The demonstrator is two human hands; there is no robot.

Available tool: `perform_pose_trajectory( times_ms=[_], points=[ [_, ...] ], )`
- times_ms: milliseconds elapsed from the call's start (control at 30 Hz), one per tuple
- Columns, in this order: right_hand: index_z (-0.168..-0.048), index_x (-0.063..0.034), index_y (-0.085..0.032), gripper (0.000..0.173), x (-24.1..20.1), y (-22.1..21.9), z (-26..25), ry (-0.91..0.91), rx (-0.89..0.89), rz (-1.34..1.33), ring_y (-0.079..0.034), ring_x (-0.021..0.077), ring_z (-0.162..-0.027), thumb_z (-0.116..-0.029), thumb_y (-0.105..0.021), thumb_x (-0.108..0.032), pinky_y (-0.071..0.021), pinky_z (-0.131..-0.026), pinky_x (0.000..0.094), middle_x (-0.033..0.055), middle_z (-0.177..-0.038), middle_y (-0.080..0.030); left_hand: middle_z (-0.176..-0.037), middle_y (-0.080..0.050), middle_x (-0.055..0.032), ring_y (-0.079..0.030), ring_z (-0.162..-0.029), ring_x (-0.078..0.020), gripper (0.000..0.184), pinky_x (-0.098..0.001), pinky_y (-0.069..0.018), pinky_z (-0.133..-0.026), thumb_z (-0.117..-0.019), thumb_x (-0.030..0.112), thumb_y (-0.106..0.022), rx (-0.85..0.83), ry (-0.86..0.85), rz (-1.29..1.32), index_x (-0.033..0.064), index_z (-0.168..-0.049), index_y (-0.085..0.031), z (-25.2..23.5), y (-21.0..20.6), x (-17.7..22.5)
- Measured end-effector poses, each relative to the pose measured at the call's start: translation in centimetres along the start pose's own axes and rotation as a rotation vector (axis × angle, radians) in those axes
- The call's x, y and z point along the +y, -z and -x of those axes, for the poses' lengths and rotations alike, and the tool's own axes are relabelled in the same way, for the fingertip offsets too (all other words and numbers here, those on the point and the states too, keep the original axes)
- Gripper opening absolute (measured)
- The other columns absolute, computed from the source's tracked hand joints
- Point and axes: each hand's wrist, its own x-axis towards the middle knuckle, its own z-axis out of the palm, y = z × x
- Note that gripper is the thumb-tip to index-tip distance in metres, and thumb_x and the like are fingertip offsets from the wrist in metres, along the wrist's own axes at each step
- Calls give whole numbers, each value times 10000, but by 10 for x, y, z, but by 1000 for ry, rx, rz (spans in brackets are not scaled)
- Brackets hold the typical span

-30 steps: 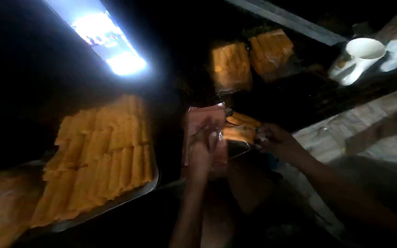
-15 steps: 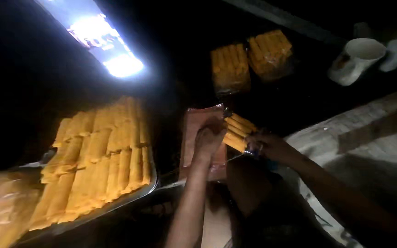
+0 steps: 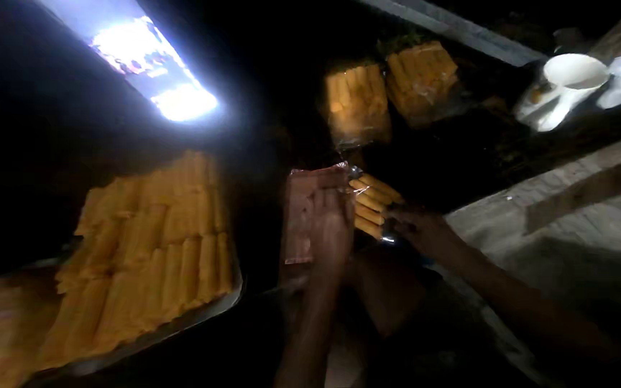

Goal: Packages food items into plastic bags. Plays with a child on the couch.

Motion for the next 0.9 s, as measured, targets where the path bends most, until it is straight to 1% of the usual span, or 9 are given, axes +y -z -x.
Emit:
perform_pose_trajectory(
  times_ms=[67, 133, 233, 333, 400, 533, 633, 733, 900],
  points=[
    [-1325, -58, -676, 330, 2, 2, 4, 18, 35, 49, -666, 324, -1162, -1061, -520, -181, -516, -1023, 499, 181, -1288, -680, -1254, -632, -258, -595, -1185, -443, 448, -627, -456, -993, -1004, 351, -620, 45, -92, 35, -34, -1230, -657, 19, -5, 11],
    [-1162, -3, -731, 284, 4, 5, 10, -11, 162, 82, -710, 342, -1001, -1021, -596, -210, -562, -911, 525, 199, -1109, -728, -1176, -659, -265, -632, -1111, -450, 535, -619, -495, -938, -928, 422, -692, 108, -161, 51, -46, -1185, -670, 40, -17, 24],
    [-1071, 55, -677, 362, 1, 10, 9, -115, 320, 99, -688, 389, -906, -951, -713, -284, -552, -825, 584, 238, -987, -693, -1086, -697, -245, -679, -1005, -424, 549, -575, -540, -856, -822, 423, -779, 179, -207, 10, -45, -1098, -703, 57, -39, 41],
    [-1136, 65, -642, 438, 10, 4, -4, -8, 474, 149, -656, 412, -991, -877, -796, -252, -545, -854, 596, 259, -1112, -644, -1108, -707, -226, -687, -1032, -402, 423, -573, -533, -908, -853, 246, -761, 124, -149, -20, -32, -1165, -697, 58, -51, 52],
    [-1127, 59, -675, 346, 19, 2, -12, 149, 501, 222, -633, 459, -1109, -863, -782, -138, -521, -928, 619, 275, -1195, -644, -1096, -707, -218, -694, -1020, -392, 357, -566, -541, -894, -866, 167, -729, 144, -151, -33, -26, -1164, -697, 57, -55, 51],
    [-870, 25, -726, 123, 27, 1, -5, 309, 513, 316, -664, 439, -1036, -891, -707, -95, -551, -870, 592, 231, -1068, -695, -1060, -701, -225, -694, -985, -391, 470, -539, -560, -847, -837, 348, -751, 182, -196, -40, -37, -1102, -701, 69, -54, 45],
    [-886, 12, -752, 109, 28, 3, 13, 293, 499, 296, -666, 450, -1040, -852, -699, -78, -552, -851, 612, 233, -1081, -699, -1058, -703, -239, -698, -971, -401, 552, -536, -565, -809, -817, 430, -779, 137, -169, -16, -37, -1101, -701, 77, -58, 50],
    [-940, 22, -755, 138, 29, 3, 23, 219, 461, 267, -646, 460, -1082, -837, -726, -66, -532, -889, 627, 243, -1115, -694, -1034, -713, -208, -702, -955, -381, 437, -522, -573, -799, -841, 349, -766, 100, -138, -2, -7, -1092, -720, 76, -58, 61],
    [-1137, -26, -707, 335, 39, -5, 18, 322, 407, 223, -575, 425, -1270, -909, -715, -271, -466, -1042, 612, 208, -1305, -646, -1043, -719, -197, -700, -958, -376, 399, -536, -561, -814, -835, 336, -756, 92, -141, -3, 24, -1082, -734, 85, -51, 63]
  ],
)
